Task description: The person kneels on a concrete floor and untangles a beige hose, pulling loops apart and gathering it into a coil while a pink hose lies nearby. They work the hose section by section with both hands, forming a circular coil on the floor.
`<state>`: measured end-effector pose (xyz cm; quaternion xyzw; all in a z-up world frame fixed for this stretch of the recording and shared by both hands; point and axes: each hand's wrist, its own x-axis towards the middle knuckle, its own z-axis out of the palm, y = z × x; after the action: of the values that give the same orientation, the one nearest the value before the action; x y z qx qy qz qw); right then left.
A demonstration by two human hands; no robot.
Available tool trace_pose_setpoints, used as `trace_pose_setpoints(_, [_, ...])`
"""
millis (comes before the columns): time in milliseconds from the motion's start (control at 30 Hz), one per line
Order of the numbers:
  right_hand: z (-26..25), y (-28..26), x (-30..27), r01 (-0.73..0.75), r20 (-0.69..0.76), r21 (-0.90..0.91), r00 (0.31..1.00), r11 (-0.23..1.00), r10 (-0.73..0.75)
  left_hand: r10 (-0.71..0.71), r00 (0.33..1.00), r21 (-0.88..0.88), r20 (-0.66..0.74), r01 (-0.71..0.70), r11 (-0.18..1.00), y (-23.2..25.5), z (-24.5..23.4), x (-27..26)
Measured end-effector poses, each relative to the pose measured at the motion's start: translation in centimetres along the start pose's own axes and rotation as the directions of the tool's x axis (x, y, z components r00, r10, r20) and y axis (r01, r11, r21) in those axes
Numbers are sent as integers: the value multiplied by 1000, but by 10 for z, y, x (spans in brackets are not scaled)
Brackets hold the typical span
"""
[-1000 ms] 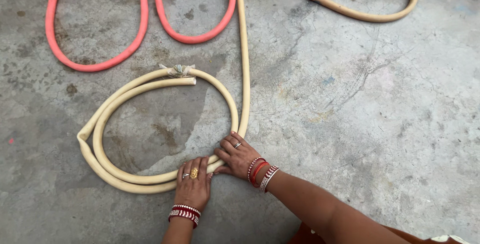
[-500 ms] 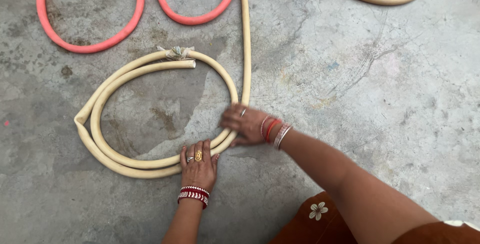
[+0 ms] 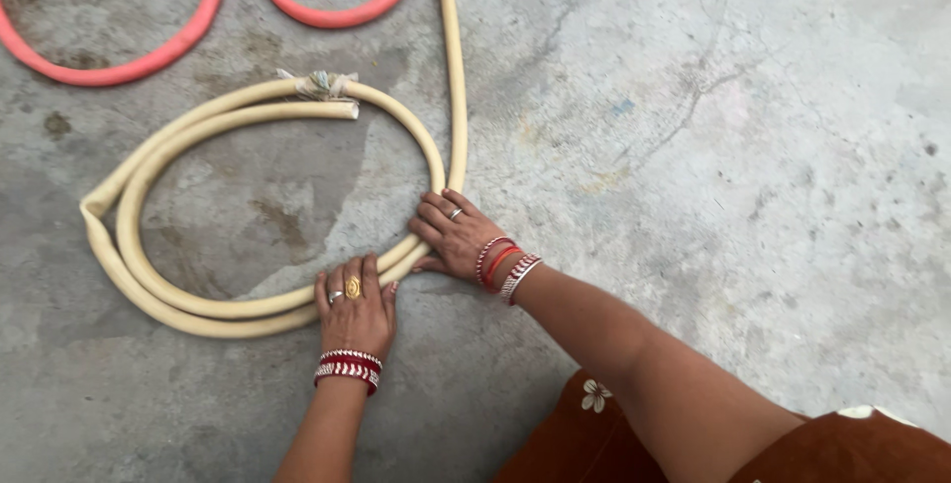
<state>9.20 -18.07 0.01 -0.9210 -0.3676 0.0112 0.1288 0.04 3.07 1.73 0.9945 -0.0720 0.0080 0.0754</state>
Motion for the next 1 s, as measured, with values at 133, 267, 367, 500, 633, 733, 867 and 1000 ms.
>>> trace_pose_setpoints(133, [4,-17,-2,-69,-46,22,996,997,70,6,1000,12,-6,-6,1000,3,1,5])
trace_pose_setpoints(267, [4,-23,-3,-91,-34,32,995,995,92,51,999,34,-6,-51,998,3,5,5])
trace_pose_setpoints(367, [2,-22,-2,-95,-20,23,995,995,95,58,998,39,-11,-57,998,6,10,5])
trace_pose_setpoints(500, [-8,-4,3,55,8,15,998,998,-55,-7,999,24,40,6,1000,13,15,4])
trace_pose_setpoints(633, [-20,32,16,208,45,-13,977,978,-207,-16,998,55,63,13,998,13,17,3])
trace_pose_setpoints(733, [-20,40,17,235,89,-76,970,969,-228,9,999,79,52,-13,997,11,17,1])
trace_pose_setpoints(867, [-15,27,16,184,94,-104,980,978,-174,40,999,73,37,-43,996,2,14,0])
trace_pose_setpoints(1000, [-7,3,12,100,130,-119,988,988,-85,112,993,114,39,-116,987,-18,8,-10])
